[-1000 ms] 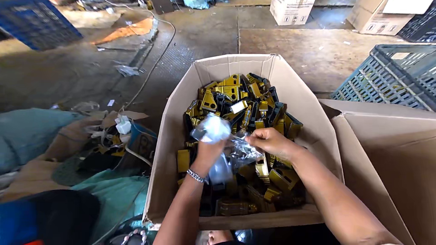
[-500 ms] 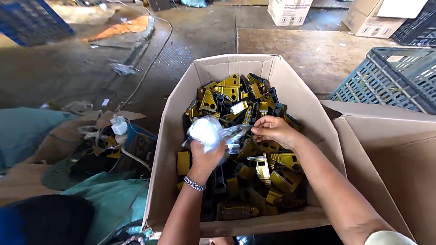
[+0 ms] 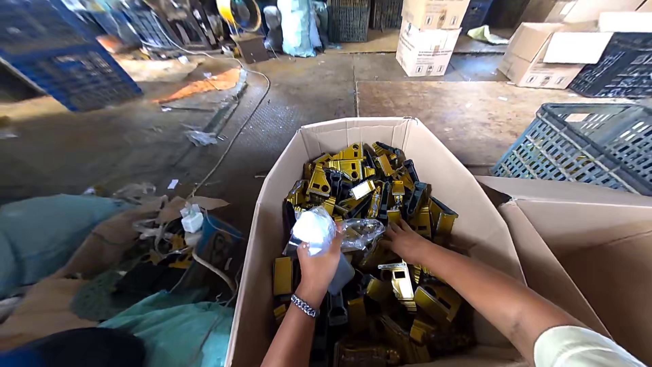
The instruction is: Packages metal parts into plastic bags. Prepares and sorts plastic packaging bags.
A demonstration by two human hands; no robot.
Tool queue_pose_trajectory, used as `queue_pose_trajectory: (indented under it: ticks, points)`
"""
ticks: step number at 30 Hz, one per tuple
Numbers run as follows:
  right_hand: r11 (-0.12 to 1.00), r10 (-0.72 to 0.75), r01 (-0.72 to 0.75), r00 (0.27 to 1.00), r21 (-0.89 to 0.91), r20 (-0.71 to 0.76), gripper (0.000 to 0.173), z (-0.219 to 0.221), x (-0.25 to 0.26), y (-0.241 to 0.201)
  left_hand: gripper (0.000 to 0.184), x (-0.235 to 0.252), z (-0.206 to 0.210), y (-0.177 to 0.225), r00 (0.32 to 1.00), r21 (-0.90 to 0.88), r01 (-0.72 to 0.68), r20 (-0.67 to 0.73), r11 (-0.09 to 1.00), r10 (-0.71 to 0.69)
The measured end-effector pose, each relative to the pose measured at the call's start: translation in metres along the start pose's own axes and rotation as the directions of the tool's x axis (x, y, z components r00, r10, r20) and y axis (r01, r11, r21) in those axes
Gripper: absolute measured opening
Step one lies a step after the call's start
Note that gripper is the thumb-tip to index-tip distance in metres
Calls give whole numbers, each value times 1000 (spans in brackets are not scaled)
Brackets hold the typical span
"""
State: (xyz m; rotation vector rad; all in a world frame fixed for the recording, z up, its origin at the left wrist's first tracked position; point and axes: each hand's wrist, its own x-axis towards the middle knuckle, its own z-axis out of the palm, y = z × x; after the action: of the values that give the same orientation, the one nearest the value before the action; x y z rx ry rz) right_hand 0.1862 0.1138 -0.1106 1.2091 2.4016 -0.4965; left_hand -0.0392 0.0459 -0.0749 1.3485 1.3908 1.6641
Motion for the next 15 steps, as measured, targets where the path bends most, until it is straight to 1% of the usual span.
queue_pose_trajectory:
  ticks: [2,4,5,6,7,8,9,10,11,12,13,14,15]
  points:
    - [992,-66,61,997,-108,-40,44,0,-2,2,38,-1,2,0,1000,-9,17,5,1000,-17]
    - [962,-177,160,982,-222,-60,37,-11,-17,-4,45,-2,1,-1,1000,-10,-6,12,1000,6]
    - [950,-212,183,973,-253,-94,34,-20,-29,-8,48,-2,1,-3,999,-6,-31,16,1000,31]
    - [961,-181,149,976,-232,-124,33,-30,-44,-12,50,-3,0,-4,998,-3,-55,23,998,55]
    - [986,-84,62,986,-153,-143,34,-41,-59,-14,50,-4,1,-7,996,-4,-81,29,997,81]
    - [998,52,-55,988,-19,-146,39,-51,-74,-14,48,-5,2,-9,993,1,-110,35,994,110]
    - [975,185,-165,974,150,-134,44,-60,-87,-12,46,-5,3,-10,989,15,-142,42,990,141]
    - [907,278,-212,951,364,-138,47,-65,-100,-8,45,-5,4,-10,985,40,-170,52,985,167]
    - [801,331,-167,924,574,-194,54,-65,-112,-5,45,-6,4,-10,981,69,-185,65,980,180]
    - [650,378,-19,875,760,-301,62,-61,-123,-5,46,-6,3,-10,979,96,-194,73,976,188]
    - [470,425,189,807,862,-409,68,-57,-130,-9,47,-7,3,-10,979,118,-199,76,973,191]
    - [320,450,397,735,860,-507,68,-56,-134,-15,48,-7,3,-9,979,132,-200,71,971,192]
    - [219,442,537,690,815,-573,71,-57,-139,-20,49,-7,4,-8,980,134,-197,63,971,190]
